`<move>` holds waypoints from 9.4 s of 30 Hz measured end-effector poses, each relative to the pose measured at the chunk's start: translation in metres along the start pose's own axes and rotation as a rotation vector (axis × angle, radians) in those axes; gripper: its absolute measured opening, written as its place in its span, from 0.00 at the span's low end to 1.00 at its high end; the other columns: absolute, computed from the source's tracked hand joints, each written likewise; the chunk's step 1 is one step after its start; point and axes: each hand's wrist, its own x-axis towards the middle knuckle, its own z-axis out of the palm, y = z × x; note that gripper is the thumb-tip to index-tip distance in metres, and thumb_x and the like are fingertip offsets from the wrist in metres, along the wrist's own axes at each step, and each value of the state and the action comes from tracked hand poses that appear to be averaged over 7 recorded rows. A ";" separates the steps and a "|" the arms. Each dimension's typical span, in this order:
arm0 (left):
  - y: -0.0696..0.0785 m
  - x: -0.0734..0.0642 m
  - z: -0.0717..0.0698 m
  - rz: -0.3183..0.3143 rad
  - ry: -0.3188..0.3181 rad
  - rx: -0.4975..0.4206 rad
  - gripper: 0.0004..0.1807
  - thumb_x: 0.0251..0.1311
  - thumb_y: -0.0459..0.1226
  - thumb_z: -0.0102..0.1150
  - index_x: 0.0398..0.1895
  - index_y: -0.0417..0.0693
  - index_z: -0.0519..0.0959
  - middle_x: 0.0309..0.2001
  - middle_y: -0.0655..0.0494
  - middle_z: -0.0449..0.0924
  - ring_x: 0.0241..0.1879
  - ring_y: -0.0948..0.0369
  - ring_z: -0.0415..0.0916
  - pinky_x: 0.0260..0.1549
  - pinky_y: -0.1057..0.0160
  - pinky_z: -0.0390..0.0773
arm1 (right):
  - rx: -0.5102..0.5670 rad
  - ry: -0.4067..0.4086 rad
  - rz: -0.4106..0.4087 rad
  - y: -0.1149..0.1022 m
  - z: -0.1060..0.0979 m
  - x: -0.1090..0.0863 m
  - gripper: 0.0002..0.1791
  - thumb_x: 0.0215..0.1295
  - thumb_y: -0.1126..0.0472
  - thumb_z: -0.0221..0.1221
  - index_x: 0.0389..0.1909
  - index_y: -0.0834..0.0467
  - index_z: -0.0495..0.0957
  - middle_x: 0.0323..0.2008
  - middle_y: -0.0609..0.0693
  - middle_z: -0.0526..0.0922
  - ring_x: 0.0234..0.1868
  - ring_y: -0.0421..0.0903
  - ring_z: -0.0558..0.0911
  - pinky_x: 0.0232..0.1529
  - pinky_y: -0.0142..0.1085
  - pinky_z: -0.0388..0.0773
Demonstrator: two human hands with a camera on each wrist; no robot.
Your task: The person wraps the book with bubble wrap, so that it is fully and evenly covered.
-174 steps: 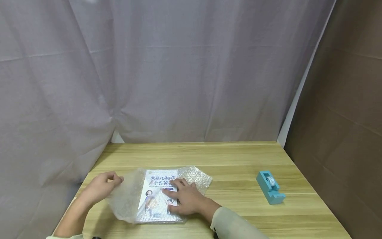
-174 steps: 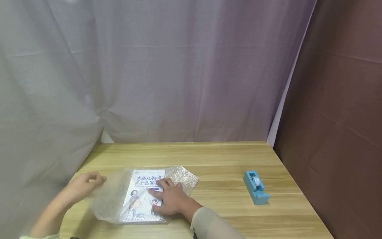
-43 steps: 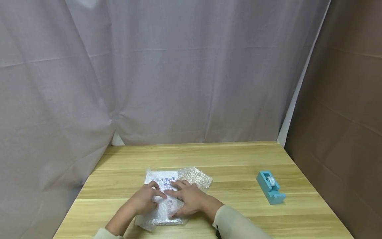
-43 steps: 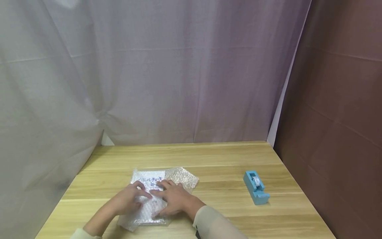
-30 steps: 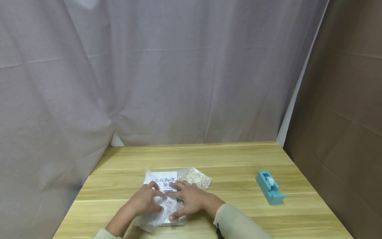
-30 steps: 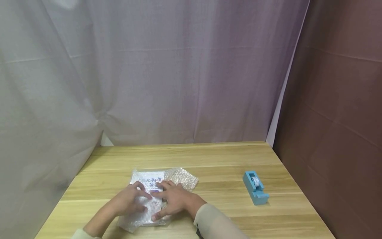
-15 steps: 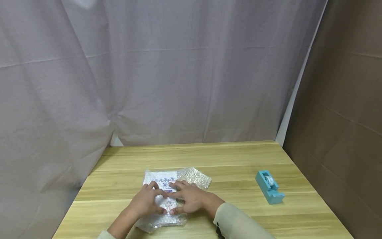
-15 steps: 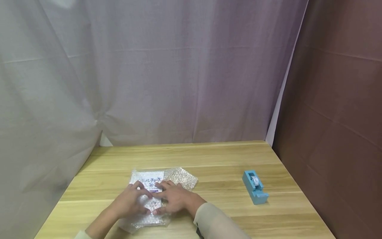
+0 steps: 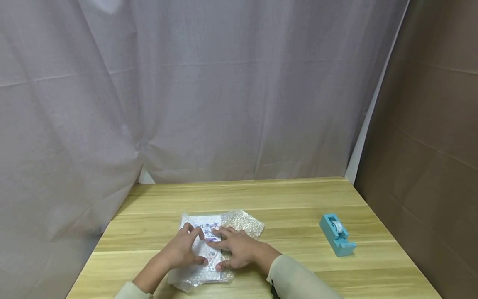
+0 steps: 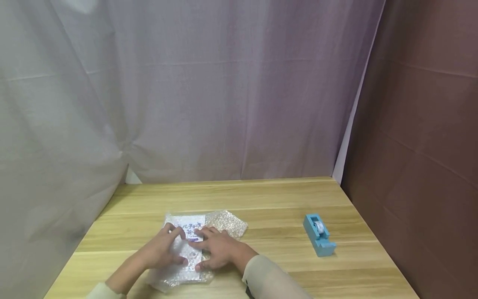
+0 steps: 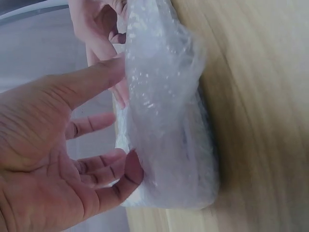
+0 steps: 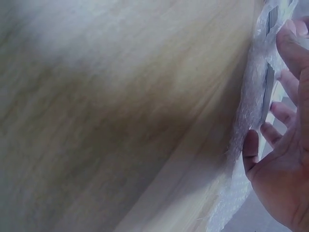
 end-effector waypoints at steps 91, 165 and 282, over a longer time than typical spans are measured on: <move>0.009 0.041 -0.001 -0.140 -0.222 0.268 0.52 0.54 0.65 0.81 0.83 0.76 0.69 0.64 0.36 0.68 0.56 0.44 0.79 0.45 0.41 0.90 | 0.766 0.736 0.516 0.035 -0.037 -0.015 0.06 0.77 0.64 0.67 0.44 0.61 0.92 0.40 0.55 0.94 0.41 0.43 0.90 0.40 0.29 0.89; 0.001 0.039 -0.007 -0.087 -0.210 0.095 0.22 0.59 0.55 0.79 0.34 0.50 0.81 0.46 0.45 0.69 0.43 0.52 0.72 0.38 0.51 0.84 | 1.511 0.599 0.353 -0.024 -0.008 0.034 0.23 0.88 0.60 0.54 0.73 0.70 0.76 0.75 0.71 0.76 0.73 0.71 0.80 0.54 0.59 0.92; -0.023 0.036 -0.021 -0.229 0.160 0.032 0.14 0.72 0.40 0.68 0.48 0.39 0.78 0.51 0.37 0.79 0.43 0.47 0.79 0.37 0.47 0.87 | 0.000 -0.033 0.273 -0.023 -0.019 0.028 0.56 0.53 0.16 0.68 0.84 0.24 0.63 0.92 0.52 0.42 0.87 0.78 0.52 0.72 0.91 0.49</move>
